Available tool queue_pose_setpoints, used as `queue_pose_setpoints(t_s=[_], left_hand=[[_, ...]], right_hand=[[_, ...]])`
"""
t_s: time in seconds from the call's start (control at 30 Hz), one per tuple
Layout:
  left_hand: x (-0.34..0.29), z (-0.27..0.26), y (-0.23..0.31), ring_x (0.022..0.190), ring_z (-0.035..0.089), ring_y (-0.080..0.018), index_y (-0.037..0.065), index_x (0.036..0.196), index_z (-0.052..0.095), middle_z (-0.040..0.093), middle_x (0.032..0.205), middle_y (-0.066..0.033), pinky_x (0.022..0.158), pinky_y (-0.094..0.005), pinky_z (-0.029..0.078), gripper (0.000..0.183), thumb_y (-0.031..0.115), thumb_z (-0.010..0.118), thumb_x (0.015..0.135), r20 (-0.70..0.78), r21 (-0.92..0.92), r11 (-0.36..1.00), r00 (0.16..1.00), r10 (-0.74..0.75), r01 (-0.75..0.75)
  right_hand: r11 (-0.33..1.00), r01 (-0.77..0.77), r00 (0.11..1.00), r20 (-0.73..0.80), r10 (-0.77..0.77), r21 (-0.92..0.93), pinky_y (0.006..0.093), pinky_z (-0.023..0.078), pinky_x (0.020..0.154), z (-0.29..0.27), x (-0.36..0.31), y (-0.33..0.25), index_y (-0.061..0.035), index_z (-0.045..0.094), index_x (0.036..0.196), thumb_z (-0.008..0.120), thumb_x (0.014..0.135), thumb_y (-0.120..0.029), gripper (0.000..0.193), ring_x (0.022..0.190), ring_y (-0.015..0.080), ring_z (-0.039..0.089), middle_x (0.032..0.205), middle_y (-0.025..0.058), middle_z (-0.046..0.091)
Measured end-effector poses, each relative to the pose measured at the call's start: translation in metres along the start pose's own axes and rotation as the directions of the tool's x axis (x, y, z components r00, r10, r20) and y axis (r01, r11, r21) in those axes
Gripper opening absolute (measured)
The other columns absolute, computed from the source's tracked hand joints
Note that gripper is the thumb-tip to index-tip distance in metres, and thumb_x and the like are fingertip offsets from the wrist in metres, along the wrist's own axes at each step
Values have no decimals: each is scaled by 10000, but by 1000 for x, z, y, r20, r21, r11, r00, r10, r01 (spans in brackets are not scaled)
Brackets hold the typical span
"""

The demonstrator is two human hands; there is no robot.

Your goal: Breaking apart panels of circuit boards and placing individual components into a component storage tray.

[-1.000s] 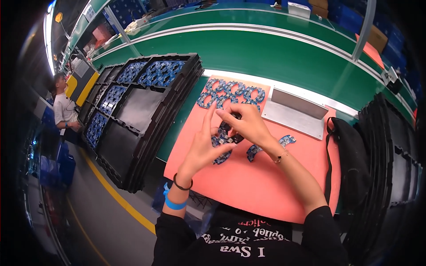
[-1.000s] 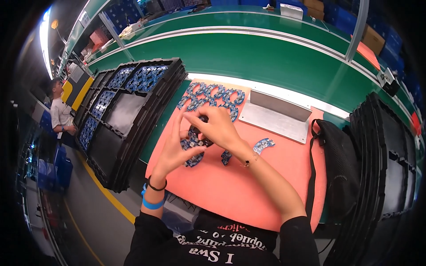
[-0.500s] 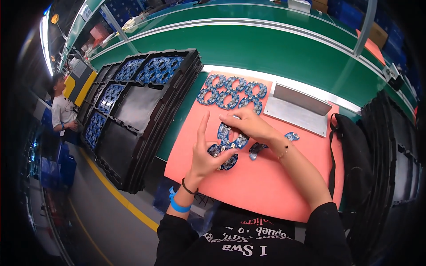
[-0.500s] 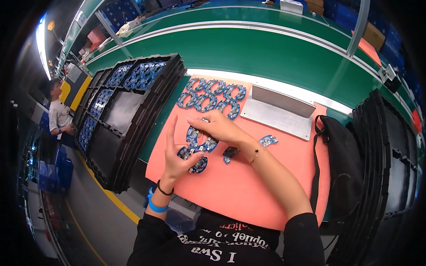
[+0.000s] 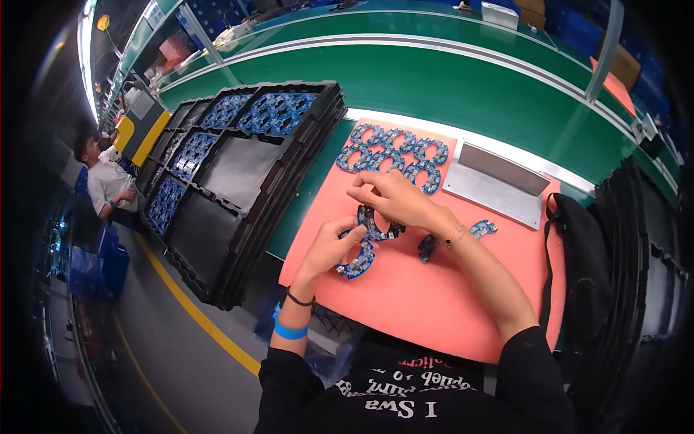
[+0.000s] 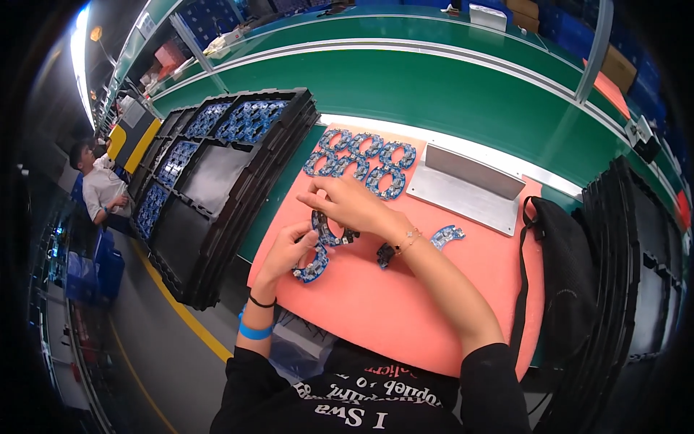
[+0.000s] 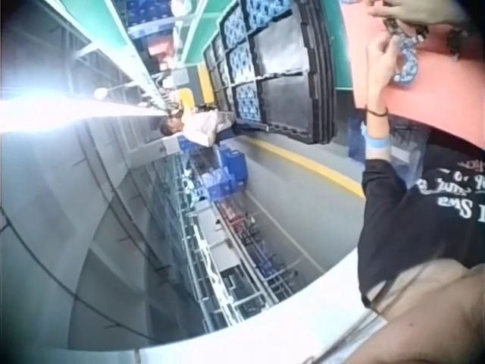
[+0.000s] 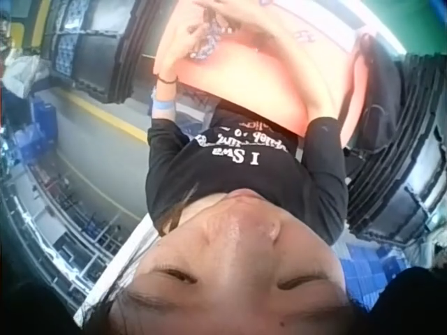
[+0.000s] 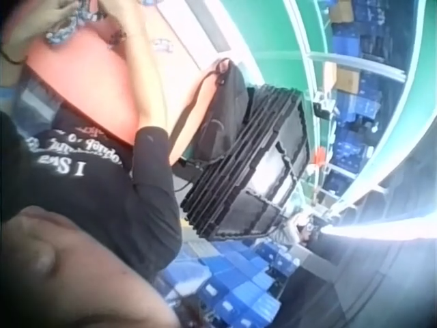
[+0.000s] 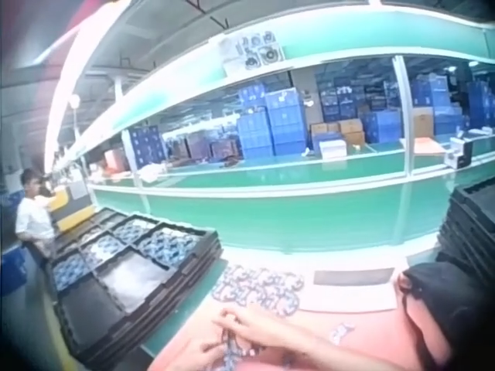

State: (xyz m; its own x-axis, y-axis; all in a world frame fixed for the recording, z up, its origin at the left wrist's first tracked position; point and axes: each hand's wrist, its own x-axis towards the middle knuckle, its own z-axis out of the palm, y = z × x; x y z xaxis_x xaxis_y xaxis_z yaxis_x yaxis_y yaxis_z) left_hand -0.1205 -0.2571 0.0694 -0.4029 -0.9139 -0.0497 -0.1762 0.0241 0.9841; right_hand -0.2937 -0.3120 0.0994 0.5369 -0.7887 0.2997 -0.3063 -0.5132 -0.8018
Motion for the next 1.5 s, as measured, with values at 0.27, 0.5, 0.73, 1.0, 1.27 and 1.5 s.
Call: queue_pose_setpoints(t_s=[0.27,0.5,0.73,1.0,1.27,1.5], left_hand=[[-1,0,-14,348,400,-33,35,751,540,502,575,13,317,-176,278,249,242,495,883,-303,-191,980,953,-14,-47],[-9,0,1,352,387,-16,-30,887,559,638,777,-129,316,-149,296,316,251,416,912,-25,-182,983,1000,-19,14],[-13,10,5,348,380,-23,-34,926,558,632,747,-126,314,-162,282,314,231,390,921,28,-377,923,995,96,-79],[-7,-14,22,423,504,-106,-62,950,544,519,533,-32,378,-241,364,363,282,555,834,-113,318,894,948,-296,317],[-21,-23,23,392,459,-94,16,1076,522,512,501,-38,393,-232,330,309,226,527,849,-497,390,911,863,86,134],[3,15,19,356,334,-31,35,674,506,394,461,30,336,-190,230,472,363,293,938,-709,-116,952,695,121,-284]], right_hand=[[929,-190,950,-179,255,316,246,369,406,17,-4,-14,8,525,617,439,878,-394,486,425,87,462,490,32,481],[869,-274,959,53,277,413,190,292,300,12,-5,-13,-57,473,550,414,890,-399,486,333,56,402,477,1,454],[297,-303,943,239,232,906,175,237,282,15,-6,-5,-71,457,565,375,908,-402,484,271,55,325,434,-15,409],[936,-105,993,15,117,-336,378,466,548,7,-17,29,28,601,693,568,760,-289,325,559,295,588,642,182,589],[928,-120,982,-177,59,-353,353,441,550,3,-15,-6,13,585,756,559,794,-365,381,616,267,587,662,144,593],[990,-3,993,113,-13,138,325,419,467,42,-23,-29,48,569,670,488,832,-405,488,472,227,548,524,151,531]])
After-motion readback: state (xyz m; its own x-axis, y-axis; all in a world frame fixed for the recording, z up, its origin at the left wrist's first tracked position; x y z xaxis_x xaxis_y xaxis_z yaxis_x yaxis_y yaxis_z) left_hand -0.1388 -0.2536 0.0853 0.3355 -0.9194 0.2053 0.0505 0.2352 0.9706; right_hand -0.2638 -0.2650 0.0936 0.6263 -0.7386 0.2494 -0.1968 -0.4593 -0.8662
